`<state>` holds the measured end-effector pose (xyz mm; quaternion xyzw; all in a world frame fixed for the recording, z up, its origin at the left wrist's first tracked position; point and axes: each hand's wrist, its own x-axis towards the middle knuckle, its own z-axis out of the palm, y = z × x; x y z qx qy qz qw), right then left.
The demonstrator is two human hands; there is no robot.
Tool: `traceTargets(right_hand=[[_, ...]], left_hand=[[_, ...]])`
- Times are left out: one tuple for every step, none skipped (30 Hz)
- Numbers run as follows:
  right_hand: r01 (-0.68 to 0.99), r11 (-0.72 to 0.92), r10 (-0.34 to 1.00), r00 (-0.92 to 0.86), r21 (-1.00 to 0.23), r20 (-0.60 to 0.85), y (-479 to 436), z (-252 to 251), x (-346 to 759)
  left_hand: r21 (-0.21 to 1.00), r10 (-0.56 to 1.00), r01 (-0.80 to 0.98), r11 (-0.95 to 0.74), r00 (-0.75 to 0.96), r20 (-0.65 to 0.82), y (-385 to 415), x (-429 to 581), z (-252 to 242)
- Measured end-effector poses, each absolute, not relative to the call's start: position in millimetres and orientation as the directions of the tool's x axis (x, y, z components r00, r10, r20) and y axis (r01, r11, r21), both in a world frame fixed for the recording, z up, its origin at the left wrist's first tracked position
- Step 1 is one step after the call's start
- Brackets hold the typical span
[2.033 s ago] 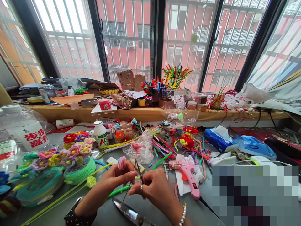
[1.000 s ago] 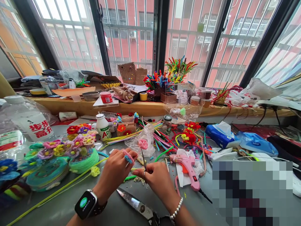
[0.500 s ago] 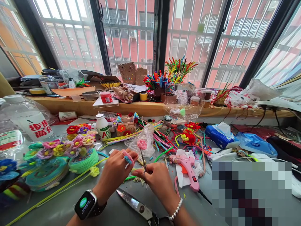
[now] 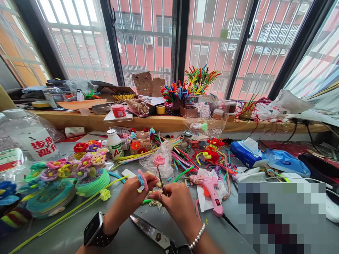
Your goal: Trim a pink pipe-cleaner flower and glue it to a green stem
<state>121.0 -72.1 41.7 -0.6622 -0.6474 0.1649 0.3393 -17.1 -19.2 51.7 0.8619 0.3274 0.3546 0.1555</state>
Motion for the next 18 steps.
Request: traceTargets(right_hand=[[0.759,0.068,0.964,0.117,-0.647,0.239,-71.9,41.2,121.4],[0.774,0.066,0.957,0.13,-0.63,0.261,-71.6,40.7,121.9],[0.787,0.065,0.948,0.143,-0.613,0.284,-71.2,40.1,122.5],[0.798,0.068,0.94,0.15,-0.598,0.307,-70.7,39.6,123.1],[0.807,0.073,0.933,0.153,-0.586,0.327,-70.3,39.1,123.7],[0.814,0.082,0.926,0.152,-0.575,0.347,-70.0,38.9,124.4],[0.818,0.092,0.919,0.149,-0.568,0.364,-69.7,38.8,125.1],[0.819,0.103,0.914,0.146,-0.564,0.379,-69.6,39.0,125.8],[0.821,0.11,0.908,0.146,-0.56,0.392,-69.7,39.5,126.6],[0.823,0.114,0.903,0.147,-0.557,0.403,-69.9,40.1,127.3],[0.823,0.115,0.901,0.149,-0.556,0.408,-70.2,41.0,128.0],[0.822,0.117,0.901,0.148,-0.558,0.407,-70.7,41.9,128.6],[0.82,0.117,0.903,0.146,-0.56,0.403,-71.2,42.8,129.1],[0.817,0.119,0.906,0.144,-0.564,0.399,-71.7,43.6,129.4],[0.814,0.121,0.908,0.141,-0.568,0.394,-72.1,44.2,129.6],[0.811,0.122,0.91,0.138,-0.572,0.39,-72.4,44.6,129.6],[0.811,0.121,0.911,0.138,-0.572,0.389,-72.4,44.8,129.5],[0.814,0.119,0.91,0.14,-0.568,0.391,-72.2,44.7,129.4]], left_hand=[[0.498,0.675,0.457,-0.737,0.539,0.504,-19.9,-16.9,53.1],[0.494,0.674,0.46,-0.737,0.543,0.5,-20.6,-16.6,54.4],[0.488,0.673,0.465,-0.739,0.547,0.498,-21.2,-16.3,55.4],[0.48,0.672,0.472,-0.74,0.549,0.496,-21.6,-16.0,55.9],[0.471,0.671,0.478,-0.741,0.552,0.495,-21.6,-15.7,55.8],[0.461,0.668,0.484,-0.744,0.554,0.497,-21.4,-15.5,55.0],[0.449,0.663,0.488,-0.749,0.555,0.503,-20.9,-15.4,53.7],[0.436,0.656,0.49,-0.754,0.552,0.514,-20.1,-15.5,52.0],[0.424,0.649,0.493,-0.76,0.545,0.53,-19.2,-15.8,50.1],[0.412,0.64,0.493,-0.767,0.534,0.552,-18.1,-16.2,48.1],[0.4,0.63,0.493,-0.773,0.519,0.577,-17.0,-16.8,46.2],[0.388,0.62,0.495,-0.778,0.502,0.603,-16.0,-17.4,44.8],[0.373,0.608,0.498,-0.783,0.488,0.626,-15.1,-18.1,43.7],[0.354,0.594,0.501,-0.789,0.477,0.648,-14.4,-18.7,43.2],[0.332,0.577,0.506,-0.796,0.466,0.671,-14.0,-19.2,43.1],[0.31,0.56,0.513,-0.801,0.457,0.691,-13.9,-19.5,43.4],[0.289,0.544,0.518,-0.805,0.449,0.709,-14.0,-19.7,44.1],[0.272,0.53,0.521,-0.809,0.444,0.722,-14.3,-19.8,44.9]])
